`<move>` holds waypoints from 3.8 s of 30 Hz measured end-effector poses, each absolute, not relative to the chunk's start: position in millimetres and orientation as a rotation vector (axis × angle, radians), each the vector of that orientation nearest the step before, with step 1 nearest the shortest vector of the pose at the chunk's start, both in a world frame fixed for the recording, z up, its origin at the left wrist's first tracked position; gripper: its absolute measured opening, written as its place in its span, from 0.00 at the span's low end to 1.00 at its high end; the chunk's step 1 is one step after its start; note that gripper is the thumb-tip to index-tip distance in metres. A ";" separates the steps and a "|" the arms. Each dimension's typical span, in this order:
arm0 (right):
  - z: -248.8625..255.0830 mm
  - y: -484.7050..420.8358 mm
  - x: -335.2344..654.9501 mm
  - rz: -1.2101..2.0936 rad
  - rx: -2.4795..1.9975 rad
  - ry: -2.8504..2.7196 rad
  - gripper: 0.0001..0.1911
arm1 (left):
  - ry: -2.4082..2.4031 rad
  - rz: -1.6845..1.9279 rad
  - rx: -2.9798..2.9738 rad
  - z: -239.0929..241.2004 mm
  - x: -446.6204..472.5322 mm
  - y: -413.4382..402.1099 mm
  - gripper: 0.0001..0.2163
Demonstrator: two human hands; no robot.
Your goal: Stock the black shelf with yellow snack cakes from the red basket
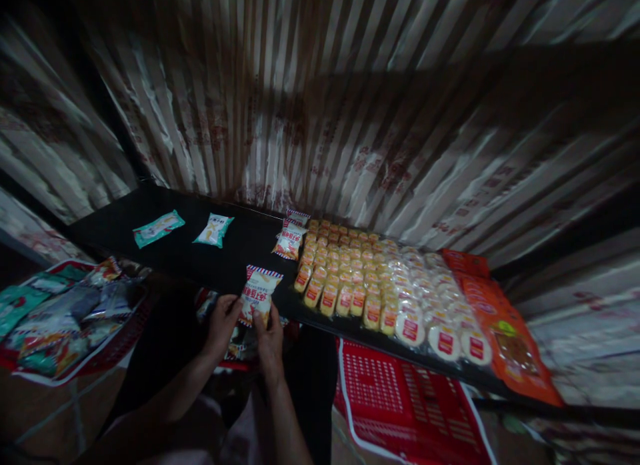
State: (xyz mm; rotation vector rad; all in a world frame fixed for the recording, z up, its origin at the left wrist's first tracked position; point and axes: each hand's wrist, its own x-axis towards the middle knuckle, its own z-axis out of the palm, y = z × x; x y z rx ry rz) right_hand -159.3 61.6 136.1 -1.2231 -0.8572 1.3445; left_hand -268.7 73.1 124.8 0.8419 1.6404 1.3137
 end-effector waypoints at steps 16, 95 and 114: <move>152.3 80.4 -143.2 1.155 -1.301 -0.876 0.33 | 1.674 1.312 1.306 180.8 -244.2 92.3 0.12; 145.9 95.8 -165.4 0.412 -1.341 -1.656 0.21 | 1.414 1.364 0.529 161.7 -256.5 120.6 0.26; 148.7 99.7 -172.3 0.683 -1.312 -1.506 0.26 | 1.533 1.353 0.695 174.8 -255.1 118.2 0.23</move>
